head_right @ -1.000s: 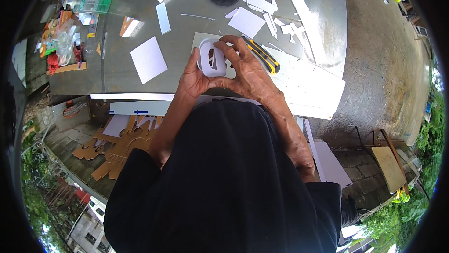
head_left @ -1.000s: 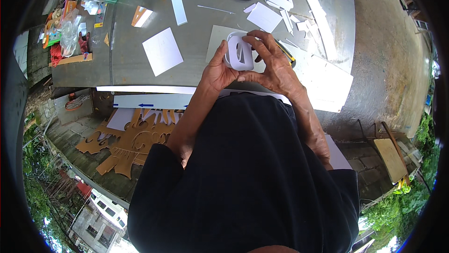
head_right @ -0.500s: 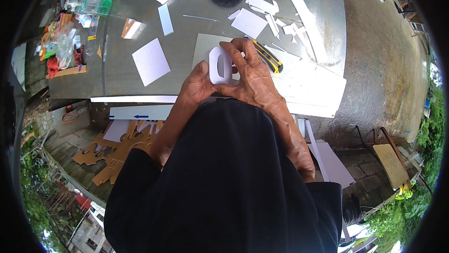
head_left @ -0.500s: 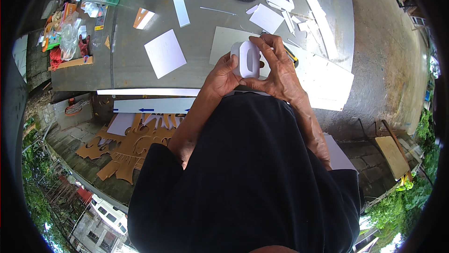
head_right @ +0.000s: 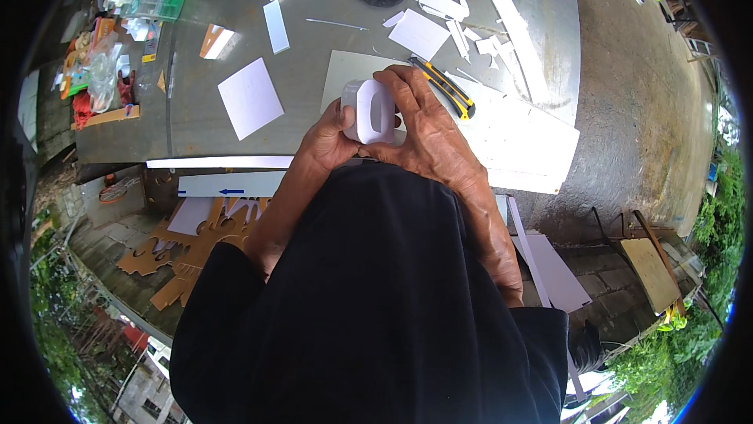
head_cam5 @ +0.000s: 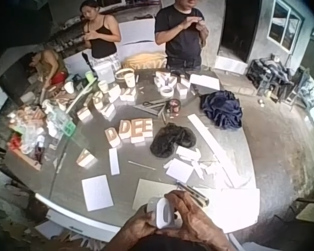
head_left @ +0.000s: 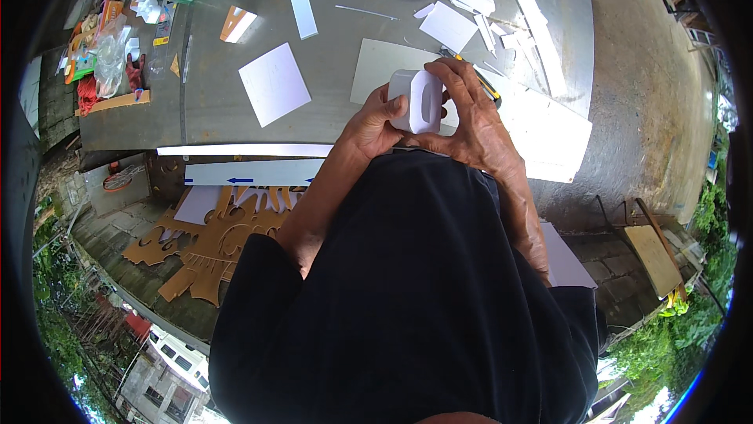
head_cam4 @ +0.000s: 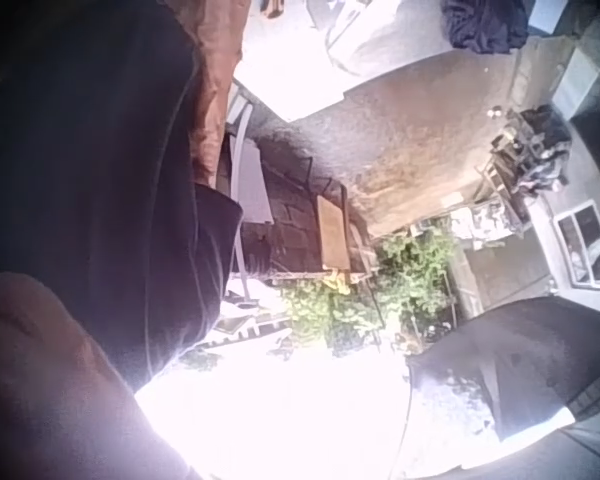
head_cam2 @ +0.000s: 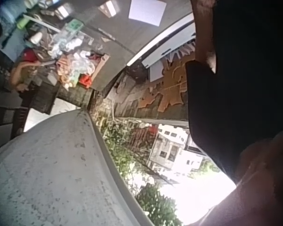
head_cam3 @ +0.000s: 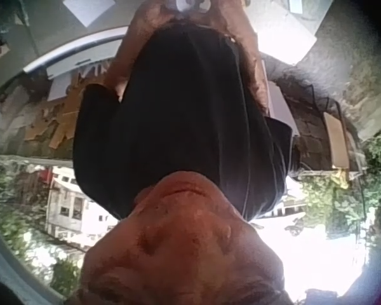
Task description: Cutting out and assembling letters for a sign from foam board.
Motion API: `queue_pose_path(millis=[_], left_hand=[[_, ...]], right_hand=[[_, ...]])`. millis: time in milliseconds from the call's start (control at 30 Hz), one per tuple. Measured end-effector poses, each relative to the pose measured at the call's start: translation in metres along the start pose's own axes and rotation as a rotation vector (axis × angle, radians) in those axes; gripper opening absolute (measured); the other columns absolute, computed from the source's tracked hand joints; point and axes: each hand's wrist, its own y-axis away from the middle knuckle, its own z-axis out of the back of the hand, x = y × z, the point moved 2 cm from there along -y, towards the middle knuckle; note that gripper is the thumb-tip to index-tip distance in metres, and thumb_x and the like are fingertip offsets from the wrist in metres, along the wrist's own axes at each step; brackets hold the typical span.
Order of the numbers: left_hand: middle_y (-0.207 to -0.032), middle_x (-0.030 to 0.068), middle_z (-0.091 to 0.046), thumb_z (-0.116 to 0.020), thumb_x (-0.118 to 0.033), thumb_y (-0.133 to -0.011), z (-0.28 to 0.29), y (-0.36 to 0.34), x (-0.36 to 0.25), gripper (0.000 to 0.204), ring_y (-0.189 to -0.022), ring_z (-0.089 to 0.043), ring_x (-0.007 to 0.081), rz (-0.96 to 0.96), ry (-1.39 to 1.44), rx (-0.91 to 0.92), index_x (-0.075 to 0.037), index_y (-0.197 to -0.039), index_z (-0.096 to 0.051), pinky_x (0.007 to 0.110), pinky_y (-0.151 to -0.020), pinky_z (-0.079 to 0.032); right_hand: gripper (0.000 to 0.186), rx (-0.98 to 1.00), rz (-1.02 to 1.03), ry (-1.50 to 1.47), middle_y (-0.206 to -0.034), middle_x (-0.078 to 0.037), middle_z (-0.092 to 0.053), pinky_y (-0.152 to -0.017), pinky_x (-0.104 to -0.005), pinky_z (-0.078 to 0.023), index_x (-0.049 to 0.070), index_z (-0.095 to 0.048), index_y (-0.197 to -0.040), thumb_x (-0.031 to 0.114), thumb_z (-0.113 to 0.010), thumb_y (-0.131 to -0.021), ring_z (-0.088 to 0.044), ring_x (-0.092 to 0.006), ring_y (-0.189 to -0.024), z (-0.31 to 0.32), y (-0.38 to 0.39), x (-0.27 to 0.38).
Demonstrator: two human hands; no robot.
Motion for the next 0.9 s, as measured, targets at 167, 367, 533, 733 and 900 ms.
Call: queue_pose_path(millis=[167, 367, 533, 733, 900], left_hand=[[-0.122, 0.0183, -0.066, -0.091, -0.028, -0.077, -0.004, 0.003, -0.003, 0.076, -0.114, -0.068, 0.0303, -0.010, -0.048, -0.031, 0.002, -0.135, -0.053, 0.045, -0.099, -0.059], [-0.115, 0.0126, -0.070, -0.091, -0.020, -0.076, -0.006, 0.007, -0.006, 0.066, -0.107, -0.069, 0.0229, -0.052, -0.168, -0.159, 0.000, -0.130, -0.058, 0.039, -0.098, -0.055], [-0.114, 0.0116, -0.071, -0.091, -0.020, -0.076, -0.016, 0.012, -0.009, 0.066, -0.107, -0.069, 0.0214, -0.059, -0.219, -0.161, 0.001, -0.129, -0.059, 0.037, -0.096, -0.055], [-0.111, 0.0133, -0.071, -0.089, -0.020, -0.079, -0.024, 0.014, -0.014, 0.061, -0.099, -0.072, 0.0228, -0.079, -0.308, -0.157, 0.003, -0.127, -0.059, 0.037, -0.090, -0.057], [-0.104, 0.0146, -0.071, -0.084, -0.021, -0.084, -0.025, 0.014, -0.013, 0.052, -0.089, -0.074, 0.0262, 0.029, -0.209, -0.177, 0.005, -0.124, -0.061, 0.037, -0.081, -0.061]], right_hand=[[0.098, -0.017, 0.015, 0.015, -0.138, -0.016, -0.051, -0.095, -0.0453, -0.060, 0.008, -0.051, -0.140, 0.033, -0.099, -0.058, -0.059, -0.0373, -0.124, -0.003, 0.000, -0.001], [0.099, -0.035, 0.038, 0.006, -0.138, -0.017, -0.050, -0.094, -0.0462, -0.060, 0.009, -0.048, -0.141, 0.025, -0.098, -0.057, -0.061, -0.0382, -0.120, -0.009, 0.002, -0.003], [0.099, -0.042, 0.019, -0.038, -0.139, -0.016, -0.050, -0.095, -0.0473, -0.059, 0.009, -0.048, -0.141, 0.024, -0.097, -0.056, -0.062, -0.0386, -0.120, -0.009, 0.006, -0.002], [0.095, -0.039, 0.079, -0.002, -0.134, -0.017, -0.051, -0.091, -0.0478, -0.061, 0.006, -0.047, -0.140, 0.027, -0.095, -0.061, -0.062, -0.0393, -0.119, -0.008, 0.008, -0.003], [0.099, -0.076, 0.038, -0.008, -0.133, -0.018, -0.055, -0.097, -0.0485, -0.057, 0.004, -0.054, -0.136, 0.041, -0.098, -0.055, -0.062, -0.0380, -0.119, -0.014, 0.008, -0.011]])
